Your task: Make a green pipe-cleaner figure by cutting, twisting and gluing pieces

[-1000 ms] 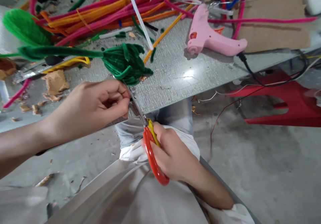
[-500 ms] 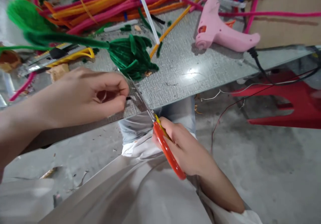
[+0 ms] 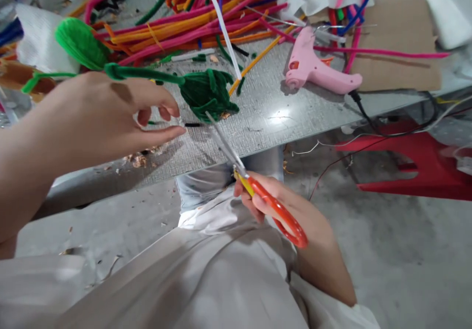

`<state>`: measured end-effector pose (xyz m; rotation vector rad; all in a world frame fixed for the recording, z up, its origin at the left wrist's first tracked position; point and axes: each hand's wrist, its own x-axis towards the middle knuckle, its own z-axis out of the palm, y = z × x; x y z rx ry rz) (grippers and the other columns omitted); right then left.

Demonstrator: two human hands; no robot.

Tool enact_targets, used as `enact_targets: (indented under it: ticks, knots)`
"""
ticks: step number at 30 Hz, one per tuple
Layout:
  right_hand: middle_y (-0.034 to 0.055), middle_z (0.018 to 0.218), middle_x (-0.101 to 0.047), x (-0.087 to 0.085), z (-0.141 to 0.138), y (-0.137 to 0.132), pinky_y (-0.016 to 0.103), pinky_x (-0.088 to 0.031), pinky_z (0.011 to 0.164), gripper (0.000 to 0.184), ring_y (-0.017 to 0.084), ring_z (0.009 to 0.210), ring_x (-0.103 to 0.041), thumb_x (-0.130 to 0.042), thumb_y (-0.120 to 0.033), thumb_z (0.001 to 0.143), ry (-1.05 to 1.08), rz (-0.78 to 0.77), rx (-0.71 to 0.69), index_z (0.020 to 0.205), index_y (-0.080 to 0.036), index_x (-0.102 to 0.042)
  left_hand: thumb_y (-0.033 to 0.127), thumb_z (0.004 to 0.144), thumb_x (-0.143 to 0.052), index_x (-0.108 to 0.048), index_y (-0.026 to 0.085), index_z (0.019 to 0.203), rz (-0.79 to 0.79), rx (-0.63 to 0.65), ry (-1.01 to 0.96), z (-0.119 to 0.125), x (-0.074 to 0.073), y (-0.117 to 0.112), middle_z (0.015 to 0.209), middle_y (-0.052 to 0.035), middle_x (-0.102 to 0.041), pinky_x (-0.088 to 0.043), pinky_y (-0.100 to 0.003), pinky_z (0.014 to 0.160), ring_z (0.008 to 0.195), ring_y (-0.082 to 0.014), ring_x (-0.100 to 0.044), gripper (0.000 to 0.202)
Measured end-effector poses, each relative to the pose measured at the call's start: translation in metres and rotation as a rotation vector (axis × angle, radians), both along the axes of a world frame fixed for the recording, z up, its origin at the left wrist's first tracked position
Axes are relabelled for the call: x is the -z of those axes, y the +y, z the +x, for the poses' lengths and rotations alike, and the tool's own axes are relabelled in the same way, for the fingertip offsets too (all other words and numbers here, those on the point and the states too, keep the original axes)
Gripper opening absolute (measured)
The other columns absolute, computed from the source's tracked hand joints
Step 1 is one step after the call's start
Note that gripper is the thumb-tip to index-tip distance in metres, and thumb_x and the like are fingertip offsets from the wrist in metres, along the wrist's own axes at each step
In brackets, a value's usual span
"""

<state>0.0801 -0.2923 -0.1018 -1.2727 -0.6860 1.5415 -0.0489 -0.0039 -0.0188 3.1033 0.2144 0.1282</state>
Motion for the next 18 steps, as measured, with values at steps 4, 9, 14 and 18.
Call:
enact_targets:
  ticks: [4, 9, 14, 18]
  knots:
    - [0.0, 0.071, -0.051, -0.009, 0.007, -0.004, 0.035, -0.035, 0.066, 0.052, 0.018, 0.064, -0.042, -0.039, -0.072, 0.095, -0.108, 0.072, 0.089, 0.108, -0.026, -0.06, 0.041, 0.09, -0.068, -0.074, 0.021, 0.095, -0.174, 0.084, -0.062, 0.0, 0.001, -0.019, 0.085, 0.0026, -0.073, -0.034, -0.024, 0.057, 0.059, -0.0086, -0.053, 0.021]
    - [-0.0001, 0.075, -0.052, -0.043, 0.009, 0.004, 0.033, -0.029, 0.057, 0.042, 0.014, 0.057, -0.04, -0.056, -0.065, 0.091, -0.341, -0.016, 0.465, 0.098, -0.024, -0.064, 0.031, 0.097, -0.06, -0.075, 0.023, 0.111, -0.382, 0.176, -0.019, 0.007, 0.026, -0.042, 0.101, -0.0017, -0.074, -0.048, -0.023, 0.069, 0.087, -0.0137, -0.07, 0.022]
    - [-0.0013, 0.071, -0.056, -0.085, 0.05, 0.054, 0.034, -0.041, 0.066, 0.025, 0.014, 0.062, -0.05, -0.07, -0.044, 0.082, -1.267, -0.098, 0.51, 0.079, -0.023, -0.057, 0.029, 0.1, -0.056, -0.076, 0.023, 0.105, -0.373, 0.213, -0.12, 0.01, 0.041, -0.044, 0.102, -0.0018, -0.074, -0.05, -0.022, 0.069, 0.086, -0.0112, -0.071, 0.022]
    - [0.0013, 0.08, -0.056, -0.096, 0.106, 0.135, 0.047, -0.043, 0.098, 0.033, 0.026, 0.102, -0.06, -0.072, -0.028, 0.077, -1.486, 0.029, 0.384, 0.066, -0.021, -0.042, 0.025, 0.101, -0.052, -0.072, 0.021, 0.099, -0.085, 0.306, -0.218, 0.012, 0.045, -0.046, 0.096, -0.0008, -0.074, -0.041, -0.021, 0.052, 0.075, -0.0094, -0.069, 0.021]
